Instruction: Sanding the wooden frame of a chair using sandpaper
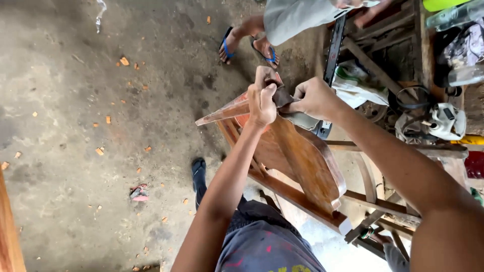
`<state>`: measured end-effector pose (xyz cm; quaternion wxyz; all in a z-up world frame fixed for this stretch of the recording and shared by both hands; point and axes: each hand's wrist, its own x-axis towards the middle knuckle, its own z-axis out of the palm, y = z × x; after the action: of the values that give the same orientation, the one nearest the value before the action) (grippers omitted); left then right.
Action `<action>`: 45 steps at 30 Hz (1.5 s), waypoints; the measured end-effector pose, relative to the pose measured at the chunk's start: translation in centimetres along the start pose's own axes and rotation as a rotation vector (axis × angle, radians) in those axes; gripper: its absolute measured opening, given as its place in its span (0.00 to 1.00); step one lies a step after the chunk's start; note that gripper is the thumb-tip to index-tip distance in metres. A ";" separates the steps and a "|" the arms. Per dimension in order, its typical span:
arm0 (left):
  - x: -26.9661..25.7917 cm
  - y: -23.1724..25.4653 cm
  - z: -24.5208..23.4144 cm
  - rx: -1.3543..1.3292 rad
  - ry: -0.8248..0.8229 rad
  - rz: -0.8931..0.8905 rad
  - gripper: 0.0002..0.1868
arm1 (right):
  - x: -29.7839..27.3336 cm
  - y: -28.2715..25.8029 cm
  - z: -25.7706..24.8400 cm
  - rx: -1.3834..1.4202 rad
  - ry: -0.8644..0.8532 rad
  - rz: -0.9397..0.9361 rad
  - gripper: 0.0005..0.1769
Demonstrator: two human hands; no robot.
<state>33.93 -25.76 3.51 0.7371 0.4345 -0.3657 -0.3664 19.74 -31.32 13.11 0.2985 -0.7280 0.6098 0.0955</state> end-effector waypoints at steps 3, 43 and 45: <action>0.0 1.1 -0.4 0.021 -0.012 0.017 0.18 | -3.6 -0.3 -0.9 0.038 -0.039 0.003 0.16; 0.0 -2.2 -0.1 0.050 0.096 0.154 0.22 | -3.8 1.6 1.0 0.919 -0.101 0.078 0.24; -0.2 -2.1 0.3 0.015 0.119 0.154 0.23 | -2.0 2.9 1.6 0.812 -0.110 -0.012 0.24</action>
<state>33.16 -26.41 1.69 0.7802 0.4317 -0.3562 -0.2793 16.91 -28.97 11.93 0.5942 -0.5485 0.5768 -0.1160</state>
